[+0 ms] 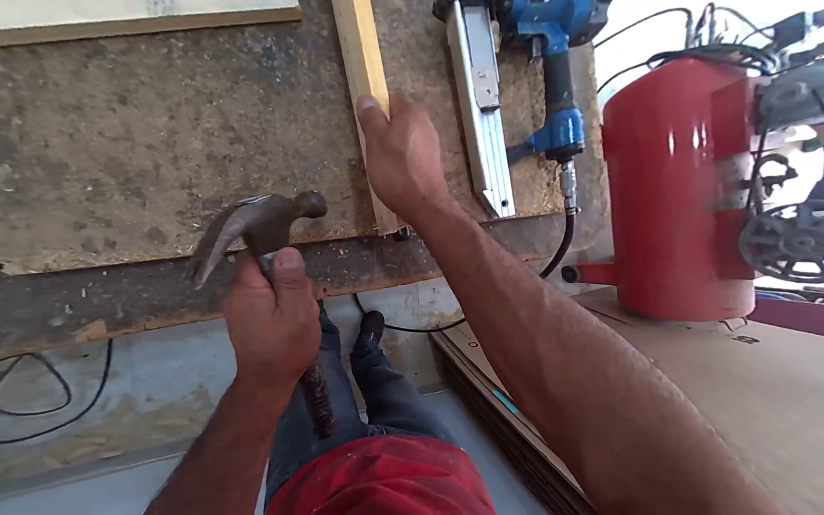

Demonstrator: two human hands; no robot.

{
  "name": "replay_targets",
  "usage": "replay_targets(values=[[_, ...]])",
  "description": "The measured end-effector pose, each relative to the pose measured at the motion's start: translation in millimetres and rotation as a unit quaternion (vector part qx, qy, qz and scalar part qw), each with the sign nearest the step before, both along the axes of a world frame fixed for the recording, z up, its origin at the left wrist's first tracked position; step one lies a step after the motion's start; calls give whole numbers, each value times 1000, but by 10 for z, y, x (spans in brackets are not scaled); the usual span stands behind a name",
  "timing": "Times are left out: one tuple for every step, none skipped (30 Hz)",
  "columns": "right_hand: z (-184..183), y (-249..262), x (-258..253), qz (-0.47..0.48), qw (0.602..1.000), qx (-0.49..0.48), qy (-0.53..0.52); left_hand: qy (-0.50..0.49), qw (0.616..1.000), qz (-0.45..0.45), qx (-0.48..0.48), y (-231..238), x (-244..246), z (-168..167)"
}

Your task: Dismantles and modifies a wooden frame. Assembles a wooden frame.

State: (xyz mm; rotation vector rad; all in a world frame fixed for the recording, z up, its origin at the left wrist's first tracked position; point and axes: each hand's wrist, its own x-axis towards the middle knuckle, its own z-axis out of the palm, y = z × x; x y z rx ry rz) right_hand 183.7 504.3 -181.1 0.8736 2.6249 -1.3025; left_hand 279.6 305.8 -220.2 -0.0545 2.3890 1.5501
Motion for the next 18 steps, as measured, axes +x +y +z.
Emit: replay_targets(values=[[-5,3,2,3,1000,3,-1,0,999,-32,-31,32,11,0],[-6,5,-3,7,1000,4,1,-1,995,-69,-72,76,17,-20],[-6,3,-6,9,1000,6,3,-11,990,-90,-106,104,21,-47],[-6,-5,9,9,1000,5,3,-27,989,-87,-114,77,30,-52],[-4,-15,29,8,1000,2,2,-33,993,-64,-97,14,22,-46],[6,1,8,7,1000,2,5,-19,997,-33,-63,-36,-17,-30],[8,30,-27,7,1000,5,9,0,1000,-2,-22,-75,-40,0],[1,30,-17,9,1000,6,6,2,1000,22,14,-122,-27,47],[-13,7,19,11,1000,6,1,-12,997,39,59,-157,-6,82],[-24,-13,35,11,1000,3,4,-39,991,54,118,-172,-9,77],[-22,-10,9,10,1000,2,14,-78,978,70,180,-172,-28,29],[-19,1,-8,9,1000,0,21,-129,959,88,235,-176,-32,-41],[-21,3,0,7,1000,-2,21,-185,935,107,282,-194,-21,-127],[-26,5,7,7,1000,-3,19,-237,907,120,327,-219,-9,-234],[-29,6,11,8,1000,-3,16,-281,876,126,372,-242,8,-347],[-35,3,9,9,1000,-4,13,-314,845,126,414,-251,31,-452],[-43,6,9,9,1000,-3,13,-336,822,115,445,-239,56,-539],[-46,9,7,9,1000,-2,12,-346,810,97,464,-209,84,-597]])
